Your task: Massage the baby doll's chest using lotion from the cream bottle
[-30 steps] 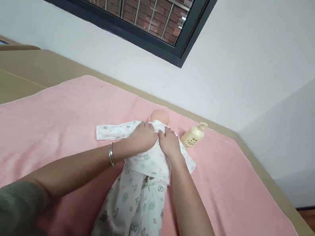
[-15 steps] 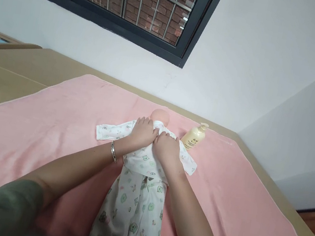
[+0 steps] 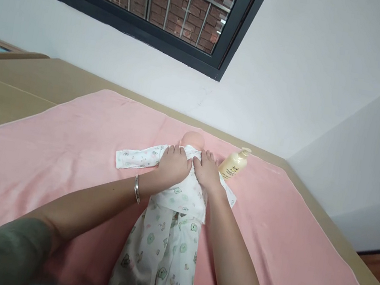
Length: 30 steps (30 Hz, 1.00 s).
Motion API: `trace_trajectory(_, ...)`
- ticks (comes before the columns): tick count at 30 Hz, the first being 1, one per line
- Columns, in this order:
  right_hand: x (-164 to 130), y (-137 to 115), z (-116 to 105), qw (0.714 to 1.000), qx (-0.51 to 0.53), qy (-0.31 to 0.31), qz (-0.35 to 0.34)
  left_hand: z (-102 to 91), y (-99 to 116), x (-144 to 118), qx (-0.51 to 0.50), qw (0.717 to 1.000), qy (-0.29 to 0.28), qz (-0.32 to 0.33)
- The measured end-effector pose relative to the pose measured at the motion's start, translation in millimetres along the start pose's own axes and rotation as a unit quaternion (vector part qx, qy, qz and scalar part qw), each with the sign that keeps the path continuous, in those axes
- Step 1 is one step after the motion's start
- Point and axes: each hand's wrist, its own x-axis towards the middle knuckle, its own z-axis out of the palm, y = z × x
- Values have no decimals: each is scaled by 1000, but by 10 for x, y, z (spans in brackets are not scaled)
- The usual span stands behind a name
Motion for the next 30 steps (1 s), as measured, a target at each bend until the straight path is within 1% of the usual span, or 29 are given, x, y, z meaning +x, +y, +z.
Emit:
trace_trajectory(4, -62, -95, -50, 999, -22, -20, -16, 27, -105, 98, -28, 999, -21, -8)
trace_trajectory(8, -181, -280, -93, 997, -79, -2, 0, 15, -273, 264, -76, 994, -80, 21)
trace_trajectory(10, -198, -313, -97, 997, -82, 2, 1, -22, -291, 276, -76, 992, -93, 28)
trace_trajectory(12, -165, -264, -95, 999, -48, -5, 4, -78, -236, 204, -37, 995, -86, 33)
trace_trajectory(15, -63, -89, -83, 999, 34, -22, 21, -177, -74, 10, 45, 995, -83, 28)
trace_trajectory(17, -10, 10, -70, 997, 71, -25, 29, -225, 12, -84, 65, 993, -98, 12)
trace_trajectory(19, 2, 36, -57, 997, 74, -18, 30, -232, 29, -93, 55, 993, -100, 1)
trace_trajectory(21, -36, -21, -53, 998, 45, -9, 30, -192, -23, -22, 39, 996, -77, -2)
trace_trajectory(24, -152, -200, -77, 999, -30, -7, 17, -83, -149, 134, 7, 999, -35, 8)
trace_trajectory(27, -254, -347, -130, 997, -71, -16, -12, -10, -213, 210, -31, 999, -33, 12)
trace_trajectory(30, -253, -338, -165, 998, -44, -26, -22, -14, -176, 157, -7, 999, -40, 9)
